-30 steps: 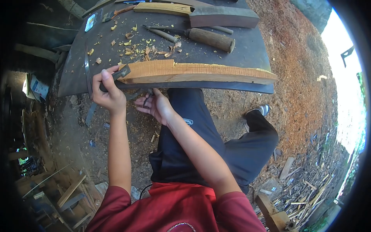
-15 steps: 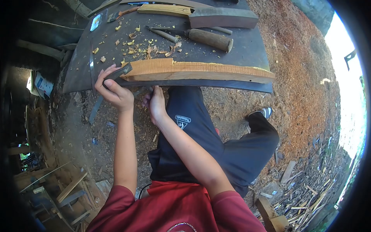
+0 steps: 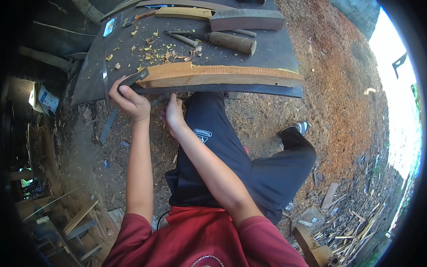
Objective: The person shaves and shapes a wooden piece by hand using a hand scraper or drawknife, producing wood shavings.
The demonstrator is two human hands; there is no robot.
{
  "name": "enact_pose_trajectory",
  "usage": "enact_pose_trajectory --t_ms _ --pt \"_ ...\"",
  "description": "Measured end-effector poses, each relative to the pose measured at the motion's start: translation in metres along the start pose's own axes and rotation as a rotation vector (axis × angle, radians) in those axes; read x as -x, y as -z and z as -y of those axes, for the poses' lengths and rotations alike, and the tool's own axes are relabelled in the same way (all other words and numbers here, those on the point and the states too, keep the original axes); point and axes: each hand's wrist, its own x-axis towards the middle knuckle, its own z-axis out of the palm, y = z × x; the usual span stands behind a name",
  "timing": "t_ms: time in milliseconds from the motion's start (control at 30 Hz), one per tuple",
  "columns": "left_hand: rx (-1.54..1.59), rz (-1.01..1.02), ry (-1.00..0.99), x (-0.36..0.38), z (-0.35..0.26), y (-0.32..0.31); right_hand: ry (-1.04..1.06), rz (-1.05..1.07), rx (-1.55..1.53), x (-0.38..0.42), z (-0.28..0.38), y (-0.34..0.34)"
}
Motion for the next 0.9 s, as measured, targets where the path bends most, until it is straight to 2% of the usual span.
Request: enact_pose_trajectory --t_ms 267,467,600,700,900 --pt "-0.01 -0.006 0.067 0.006 0.005 -0.002 -0.084 0.09 0.042 0.006 0.012 0.003" --pt "-0.071 -0.026 0.055 0.005 0.006 -0.004 -0.29 0.256 0.146 -0.007 0.029 0.018" --pt "-0.096 -0.02 0.053 0.005 0.008 -0.002 -0.357 0.352 0.294 -0.006 0.046 0.021" --pt "-0.078 -0.022 0.025 0.004 0.006 -0.002 -0.486 0.467 0.38 -0.014 0.062 0.025" --pt "-0.001 -0.021 -0.014 0.001 0.005 -0.003 -0.618 0.499 0.583 -0.02 0.087 0.023"
